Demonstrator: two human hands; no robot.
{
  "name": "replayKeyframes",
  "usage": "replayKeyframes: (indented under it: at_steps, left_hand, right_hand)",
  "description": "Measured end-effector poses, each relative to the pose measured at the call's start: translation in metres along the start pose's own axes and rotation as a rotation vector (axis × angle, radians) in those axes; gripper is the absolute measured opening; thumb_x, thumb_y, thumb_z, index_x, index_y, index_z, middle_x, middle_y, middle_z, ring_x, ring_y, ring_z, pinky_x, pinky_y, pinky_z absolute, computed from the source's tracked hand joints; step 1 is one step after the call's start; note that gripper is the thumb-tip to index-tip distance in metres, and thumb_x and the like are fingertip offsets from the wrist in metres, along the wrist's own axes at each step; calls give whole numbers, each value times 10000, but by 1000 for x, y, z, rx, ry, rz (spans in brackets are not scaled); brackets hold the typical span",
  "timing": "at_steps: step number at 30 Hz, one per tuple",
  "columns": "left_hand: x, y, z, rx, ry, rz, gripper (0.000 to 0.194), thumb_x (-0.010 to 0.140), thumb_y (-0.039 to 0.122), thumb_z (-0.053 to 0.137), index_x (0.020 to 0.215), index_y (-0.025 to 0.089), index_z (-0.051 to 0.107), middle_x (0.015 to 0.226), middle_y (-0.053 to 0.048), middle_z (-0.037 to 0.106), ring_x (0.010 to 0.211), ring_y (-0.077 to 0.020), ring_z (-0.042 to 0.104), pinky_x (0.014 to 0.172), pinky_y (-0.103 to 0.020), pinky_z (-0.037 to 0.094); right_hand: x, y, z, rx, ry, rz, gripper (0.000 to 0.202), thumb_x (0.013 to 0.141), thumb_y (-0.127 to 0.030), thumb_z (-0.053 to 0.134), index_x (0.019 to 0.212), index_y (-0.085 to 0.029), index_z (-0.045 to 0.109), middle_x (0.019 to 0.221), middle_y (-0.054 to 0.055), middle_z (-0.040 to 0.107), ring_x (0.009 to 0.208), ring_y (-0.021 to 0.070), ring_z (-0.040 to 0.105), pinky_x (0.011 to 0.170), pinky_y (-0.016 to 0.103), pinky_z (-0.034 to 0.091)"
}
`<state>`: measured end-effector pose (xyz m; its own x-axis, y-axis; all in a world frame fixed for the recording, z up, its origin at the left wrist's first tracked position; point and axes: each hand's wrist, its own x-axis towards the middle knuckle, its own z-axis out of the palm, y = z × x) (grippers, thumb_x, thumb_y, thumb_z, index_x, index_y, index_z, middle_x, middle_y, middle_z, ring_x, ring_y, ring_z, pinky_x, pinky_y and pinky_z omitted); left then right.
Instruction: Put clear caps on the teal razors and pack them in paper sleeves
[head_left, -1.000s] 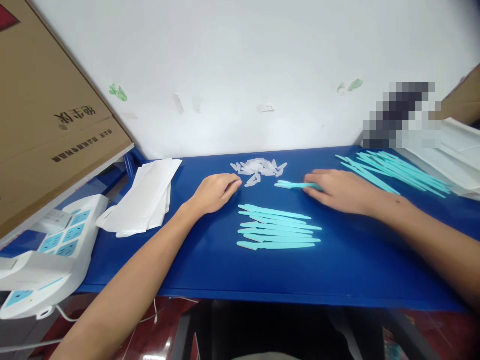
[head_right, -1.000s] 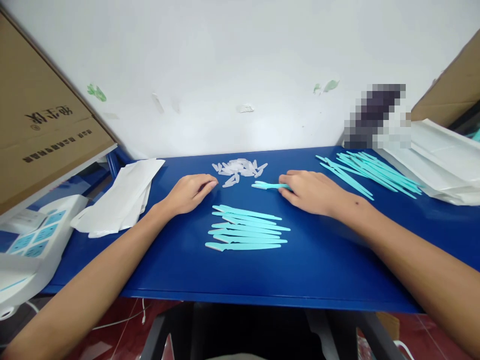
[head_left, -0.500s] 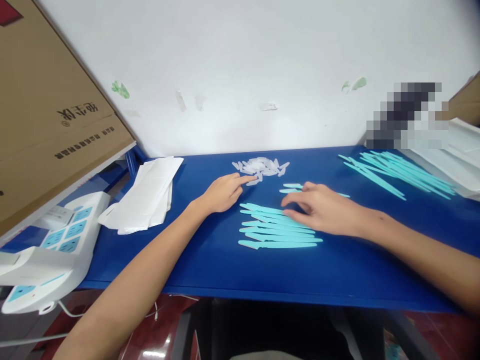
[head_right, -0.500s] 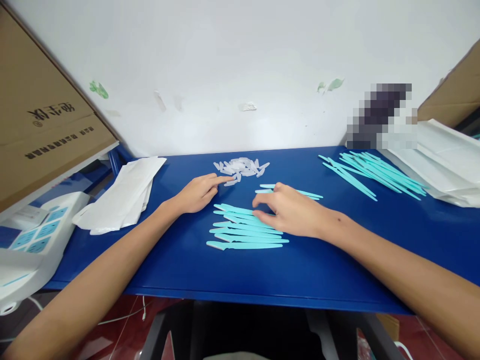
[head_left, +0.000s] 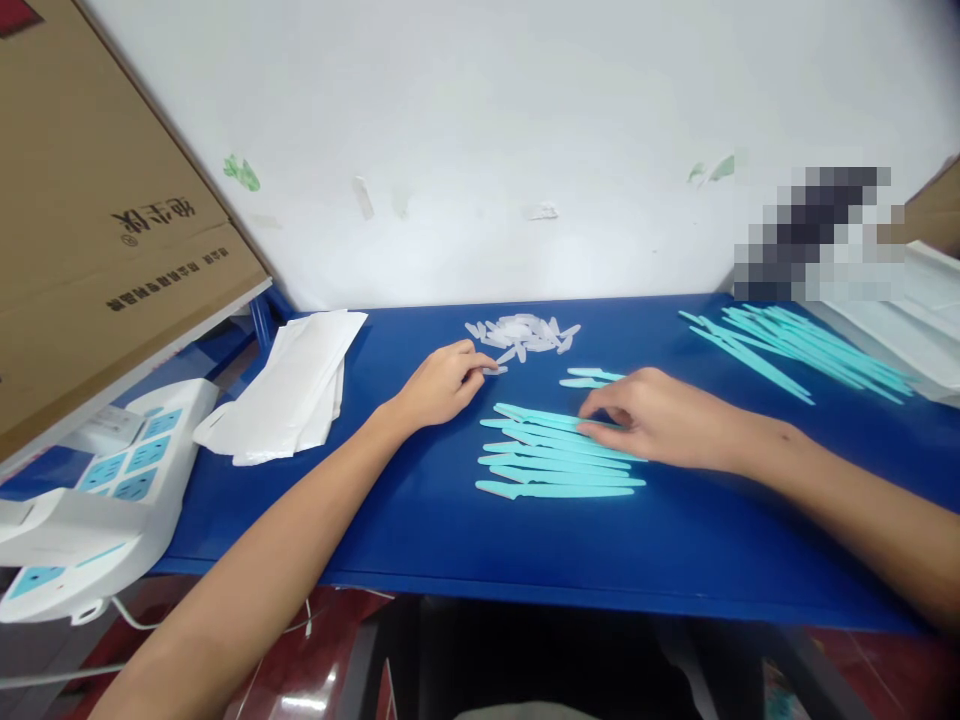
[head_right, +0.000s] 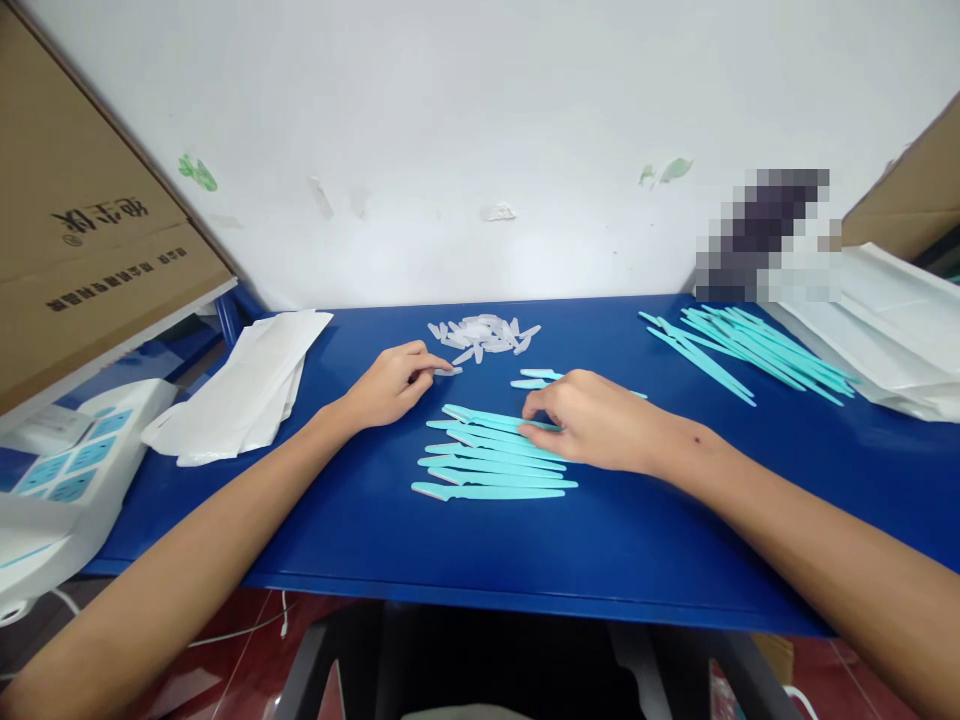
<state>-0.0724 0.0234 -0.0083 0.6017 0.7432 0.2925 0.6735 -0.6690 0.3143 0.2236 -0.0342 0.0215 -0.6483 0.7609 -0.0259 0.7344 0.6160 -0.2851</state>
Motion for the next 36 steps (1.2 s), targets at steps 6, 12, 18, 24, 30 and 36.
replayKeyframes:
  at_steps: [6, 12, 18, 24, 30, 36]
  left_hand:
    - [-1, -2, 3, -34, 85, -49, 365, 983, 217, 462, 1217, 146, 734, 948, -76, 592, 823, -196, 601, 815, -341, 499]
    - [0, 1, 4, 102, -96, -26, 478, 1060, 357, 393, 1489, 219, 553, 1286, -137, 539, 1113, -275, 602, 985, -450, 509]
    - [0, -1, 4, 148, -129, 11, 456, 1074, 307, 360, 1450, 187, 589, 1435, -144, 545, 1286, -310, 545, 1043, -469, 483]
    - [-3, -4, -1, 163, -67, 45, 331, 1044, 300, 485, 1234, 184, 730, 1257, -83, 737, 1064, -268, 646, 929, -422, 515]
    - [-3, -5, -1, 147, -28, 33, 229, 1006, 288, 581, 1087, 193, 774, 1091, -54, 791, 946, -243, 670, 821, -369, 514]
    - [-4, -6, 1, 115, -35, 68, 310, 1038, 328, 533, 1247, 189, 715, 1138, -85, 749, 1024, -249, 649, 884, -385, 510]
  right_hand:
    - [3, 0, 4, -14, 38, -14, 311, 963, -385, 510, 926, -196, 754, 725, 41, 685, 595, 158, 590, 567, 284, 383]
    - [1, 16, 7, -194, 97, -68, 265, 966, -287, 501, 940, -183, 744, 901, 75, 734, 672, 174, 628, 607, 302, 378]
    - [0, 15, 4, -313, 157, -93, 305, 978, -309, 508, 818, -205, 745, 802, 80, 711, 775, 229, 590, 735, 381, 322]
    - [-1, 14, 0, -186, 121, -29, 318, 972, -396, 518, 834, -222, 746, 655, 33, 673, 644, 182, 515, 852, 448, 296]
    - [-2, 11, -4, -55, 106, 61, 407, 976, -479, 466, 860, -207, 746, 495, 20, 533, 628, 218, 547, 698, 353, 393]
    - [1, 19, 4, -53, 128, -11, 452, 990, -449, 463, 1161, -155, 760, 929, 106, 665, 693, 187, 598, 630, 317, 416]
